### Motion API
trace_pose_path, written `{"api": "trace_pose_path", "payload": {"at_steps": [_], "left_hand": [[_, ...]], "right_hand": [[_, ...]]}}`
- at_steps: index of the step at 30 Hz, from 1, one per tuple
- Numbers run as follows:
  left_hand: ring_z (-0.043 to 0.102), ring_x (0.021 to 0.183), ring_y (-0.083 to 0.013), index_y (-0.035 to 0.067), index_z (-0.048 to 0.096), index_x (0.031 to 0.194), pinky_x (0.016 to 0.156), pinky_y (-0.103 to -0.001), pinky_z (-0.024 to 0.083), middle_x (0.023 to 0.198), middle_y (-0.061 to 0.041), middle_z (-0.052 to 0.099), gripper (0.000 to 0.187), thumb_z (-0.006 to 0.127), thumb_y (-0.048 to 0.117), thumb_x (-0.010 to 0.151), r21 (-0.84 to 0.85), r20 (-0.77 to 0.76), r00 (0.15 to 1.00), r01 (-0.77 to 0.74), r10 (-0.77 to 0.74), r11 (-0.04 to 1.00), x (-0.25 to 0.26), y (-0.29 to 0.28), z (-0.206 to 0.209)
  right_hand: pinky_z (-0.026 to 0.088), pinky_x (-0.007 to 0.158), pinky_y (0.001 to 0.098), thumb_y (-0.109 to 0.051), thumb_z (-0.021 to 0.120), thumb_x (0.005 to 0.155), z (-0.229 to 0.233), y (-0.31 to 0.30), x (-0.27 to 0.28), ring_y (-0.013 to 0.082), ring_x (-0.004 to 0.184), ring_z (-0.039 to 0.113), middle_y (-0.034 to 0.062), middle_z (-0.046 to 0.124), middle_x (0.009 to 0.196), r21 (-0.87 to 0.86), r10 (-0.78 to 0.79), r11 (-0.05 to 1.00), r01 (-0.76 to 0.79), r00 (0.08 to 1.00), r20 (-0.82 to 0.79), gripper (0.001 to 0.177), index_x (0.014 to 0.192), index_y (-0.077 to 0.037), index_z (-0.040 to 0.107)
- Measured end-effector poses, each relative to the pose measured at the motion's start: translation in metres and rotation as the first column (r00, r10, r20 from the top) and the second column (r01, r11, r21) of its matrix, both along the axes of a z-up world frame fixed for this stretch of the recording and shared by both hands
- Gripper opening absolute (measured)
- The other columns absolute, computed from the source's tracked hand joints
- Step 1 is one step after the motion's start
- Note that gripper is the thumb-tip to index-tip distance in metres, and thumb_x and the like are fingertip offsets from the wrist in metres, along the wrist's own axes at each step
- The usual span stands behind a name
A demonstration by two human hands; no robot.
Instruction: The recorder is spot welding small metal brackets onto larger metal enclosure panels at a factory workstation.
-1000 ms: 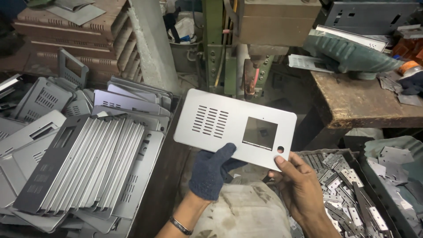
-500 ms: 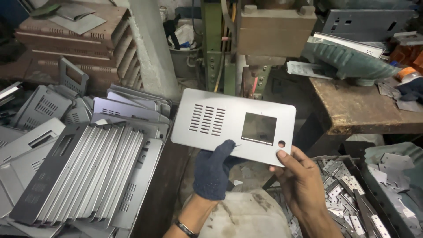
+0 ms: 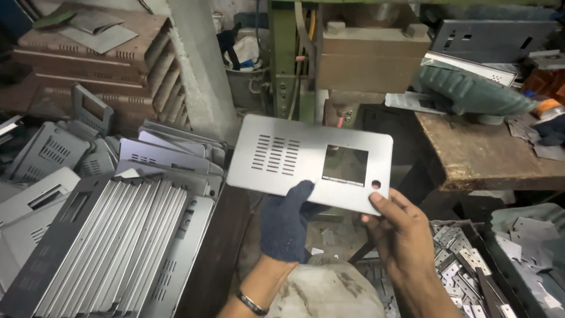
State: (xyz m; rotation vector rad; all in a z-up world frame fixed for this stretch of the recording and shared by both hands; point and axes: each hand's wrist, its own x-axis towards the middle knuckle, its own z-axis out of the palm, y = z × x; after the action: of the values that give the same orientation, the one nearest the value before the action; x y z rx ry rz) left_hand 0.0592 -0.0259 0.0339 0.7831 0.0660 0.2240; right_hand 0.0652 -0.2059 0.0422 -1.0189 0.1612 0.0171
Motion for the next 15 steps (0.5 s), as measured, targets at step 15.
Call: {"api": "trace_pose_path", "payload": {"at_steps": [15], "left_hand": [[0.072, 0.079, -0.0251, 0.002, 0.068, 0.103, 0.059, -0.035, 0.062, 0.099, -0.011, 0.071, 0.024, 0.072, 0.012, 0.082, -0.160, -0.102, 0.991, -0.105, 0.090, 0.981, 0.110, 0.000, 0.016]], "right_hand": [[0.058, 0.070, 0.0209, -0.010, 0.070, 0.094, 0.015, -0.007, 0.133, 0.0128, 0.081, 0.061, 0.0055, 0.066, 0.094, 0.008, 0.112, 0.994, -0.112, 0.989, -0.092, 0.012, 0.100, -0.001, 0.071]]}}
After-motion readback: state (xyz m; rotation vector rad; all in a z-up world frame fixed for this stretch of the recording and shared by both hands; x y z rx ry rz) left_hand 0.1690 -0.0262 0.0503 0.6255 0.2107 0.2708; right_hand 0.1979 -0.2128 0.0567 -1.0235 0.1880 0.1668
